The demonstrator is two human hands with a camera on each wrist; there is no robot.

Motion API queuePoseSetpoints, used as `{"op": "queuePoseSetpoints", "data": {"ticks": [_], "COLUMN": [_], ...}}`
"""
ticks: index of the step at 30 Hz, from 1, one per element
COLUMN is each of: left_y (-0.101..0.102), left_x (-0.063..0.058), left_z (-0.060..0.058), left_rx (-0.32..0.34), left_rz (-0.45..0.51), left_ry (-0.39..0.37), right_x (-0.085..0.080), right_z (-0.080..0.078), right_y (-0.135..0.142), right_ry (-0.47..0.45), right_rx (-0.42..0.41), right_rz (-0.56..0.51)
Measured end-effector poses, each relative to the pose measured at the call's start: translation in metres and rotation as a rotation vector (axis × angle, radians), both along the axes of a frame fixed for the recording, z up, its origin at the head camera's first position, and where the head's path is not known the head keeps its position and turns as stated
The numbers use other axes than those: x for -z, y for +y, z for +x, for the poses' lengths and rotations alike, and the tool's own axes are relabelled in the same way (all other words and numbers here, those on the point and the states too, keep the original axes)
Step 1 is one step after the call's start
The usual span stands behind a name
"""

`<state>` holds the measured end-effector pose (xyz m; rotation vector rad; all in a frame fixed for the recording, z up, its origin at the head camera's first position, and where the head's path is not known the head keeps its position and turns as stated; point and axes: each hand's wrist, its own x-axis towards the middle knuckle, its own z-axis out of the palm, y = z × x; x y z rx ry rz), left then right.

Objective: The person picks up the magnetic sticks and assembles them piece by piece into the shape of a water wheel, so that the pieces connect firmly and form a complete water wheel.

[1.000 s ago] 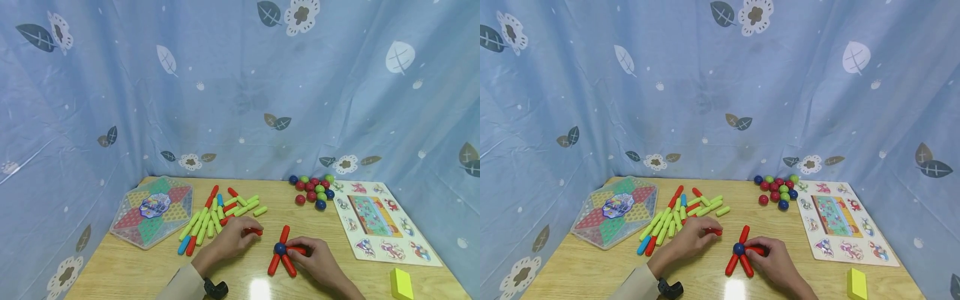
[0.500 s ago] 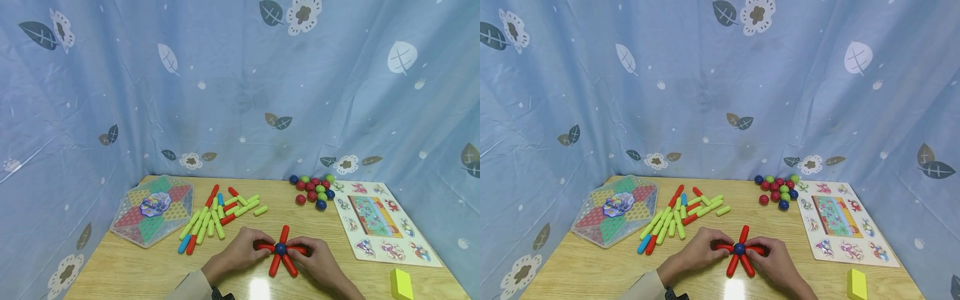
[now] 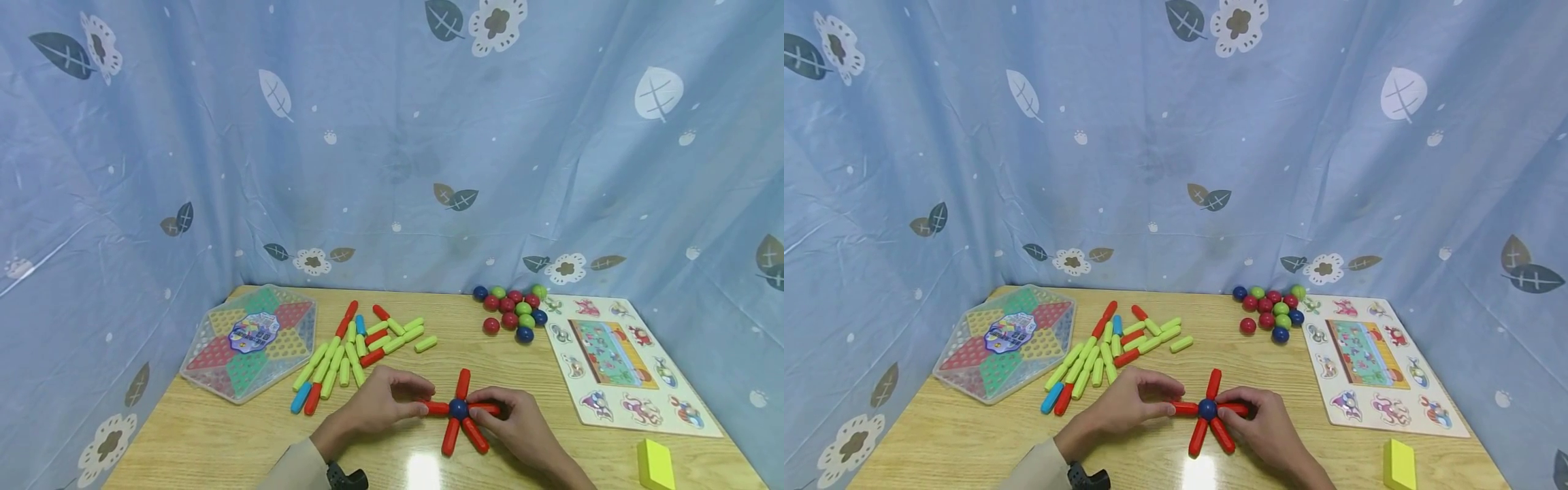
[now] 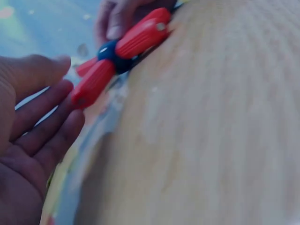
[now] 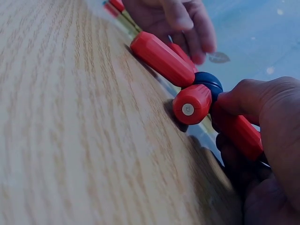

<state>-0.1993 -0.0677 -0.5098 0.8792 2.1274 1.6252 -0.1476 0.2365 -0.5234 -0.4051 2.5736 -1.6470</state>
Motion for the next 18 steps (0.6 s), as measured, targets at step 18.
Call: {"op": "queuePoseSetpoints", "data": {"ticks": [18], "left_y": [0.011], "left_x": [-0.013], "left_z": [-0.051], "left_rx": [-0.223], "left_rz": [-0.108], "left_ry": [0.222], "right_x": [-0.001], "right_z": [0.001], "right_y": [0.001], "right_ry": [0.028], "right_rx": [-0.006], "right_rz": [-0.018]}}
